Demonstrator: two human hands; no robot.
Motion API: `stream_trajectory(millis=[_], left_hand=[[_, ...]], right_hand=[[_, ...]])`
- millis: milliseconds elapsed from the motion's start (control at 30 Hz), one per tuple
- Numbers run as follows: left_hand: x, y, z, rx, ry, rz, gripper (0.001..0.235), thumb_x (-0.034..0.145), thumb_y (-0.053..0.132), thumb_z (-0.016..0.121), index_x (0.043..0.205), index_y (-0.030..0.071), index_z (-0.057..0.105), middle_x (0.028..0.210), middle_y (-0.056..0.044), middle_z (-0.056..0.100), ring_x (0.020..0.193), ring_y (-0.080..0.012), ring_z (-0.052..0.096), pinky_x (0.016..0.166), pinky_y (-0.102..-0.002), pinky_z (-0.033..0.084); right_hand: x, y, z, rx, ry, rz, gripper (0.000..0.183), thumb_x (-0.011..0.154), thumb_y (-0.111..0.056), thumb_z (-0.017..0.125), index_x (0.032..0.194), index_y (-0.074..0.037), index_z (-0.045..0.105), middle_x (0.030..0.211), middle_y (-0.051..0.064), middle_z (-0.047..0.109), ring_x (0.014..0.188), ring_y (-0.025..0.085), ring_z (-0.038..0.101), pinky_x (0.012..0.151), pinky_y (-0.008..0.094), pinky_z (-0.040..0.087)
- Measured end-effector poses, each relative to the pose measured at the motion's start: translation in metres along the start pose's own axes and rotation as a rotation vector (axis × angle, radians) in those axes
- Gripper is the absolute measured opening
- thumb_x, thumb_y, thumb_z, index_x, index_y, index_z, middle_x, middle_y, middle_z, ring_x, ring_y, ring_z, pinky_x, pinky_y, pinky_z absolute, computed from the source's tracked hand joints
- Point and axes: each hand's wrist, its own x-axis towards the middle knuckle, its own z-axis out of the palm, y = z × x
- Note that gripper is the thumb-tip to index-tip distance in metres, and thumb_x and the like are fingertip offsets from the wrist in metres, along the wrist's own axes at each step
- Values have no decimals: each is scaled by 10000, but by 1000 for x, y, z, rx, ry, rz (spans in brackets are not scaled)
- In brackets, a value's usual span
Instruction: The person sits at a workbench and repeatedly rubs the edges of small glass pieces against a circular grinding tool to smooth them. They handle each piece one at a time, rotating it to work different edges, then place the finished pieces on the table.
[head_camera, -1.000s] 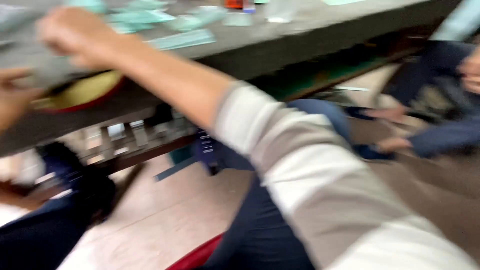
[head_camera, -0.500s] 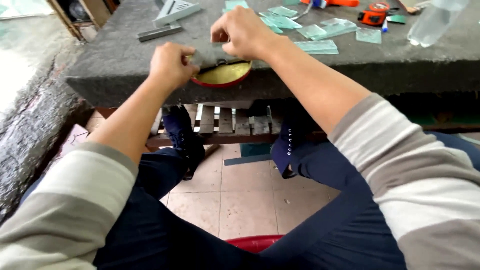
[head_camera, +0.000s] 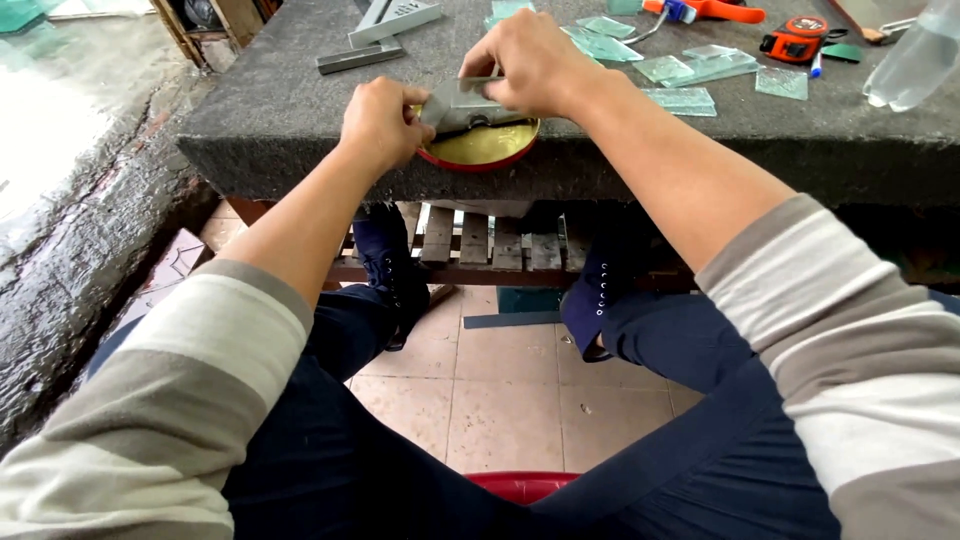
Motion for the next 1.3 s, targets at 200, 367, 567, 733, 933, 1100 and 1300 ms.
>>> stream_trajectory(millis=[200,367,567,733,933,1100,1300], left_hand=[[-3,3,-2,-29,-18,-9,339,974,131,860,1288,253,833,929,13,784,766,-136,661,789,-283,648],[-2,5,0,11,-11,-52,503,947,154,875,1429,244,763,1022,-2,794,846,-166,712,812,-345,667],[-6,8,-2,-83,-25,-77,544,945,113,858,1459,246,737,1095,-12,801,799,-148,658,718,-295,638],[0,1,2,-29,-13,-24,548,946,128,862,1468,238,735,1044,-25,798,812,-188,700,758,-352,657],[-7,9,-3,-31,-18,-50,532,959,130,852,1468,227,730,1057,-13,793,831,-178,703,777,-339,659],[-5,8,-1,32,-18,-72,556,960,168,872,1491,210,709,1070,-22,817,881,-187,753,852,-368,689],[-4,6,-1,18,-38,-43,526,962,151,862,1465,245,741,912,-23,785,753,-188,692,735,-379,654]], right_hand=[[1,-15,-7,-83,41,-42,388,803,94,672,1046,-101,904,917,53,859,802,228,790,698,431,655],[-2,-2,-10,322,87,301,291,951,-38,865,1238,-59,819,1041,71,781,805,138,736,716,233,681],[-15,36,16,177,126,468,396,909,-140,958,1282,-99,831,1031,93,863,782,115,816,854,329,692],[-7,34,23,189,93,403,397,938,-94,906,1326,-101,820,1060,96,836,807,160,757,795,341,636],[-1,-14,-15,158,-60,531,449,980,-2,807,1409,-125,759,1204,164,826,721,164,772,567,234,626],[1,-8,-33,468,41,671,350,1057,42,671,1373,-109,674,984,37,662,818,116,702,695,198,661],[-6,-11,-15,606,27,852,206,978,45,787,1135,-77,731,1057,49,790,834,81,729,670,114,601]])
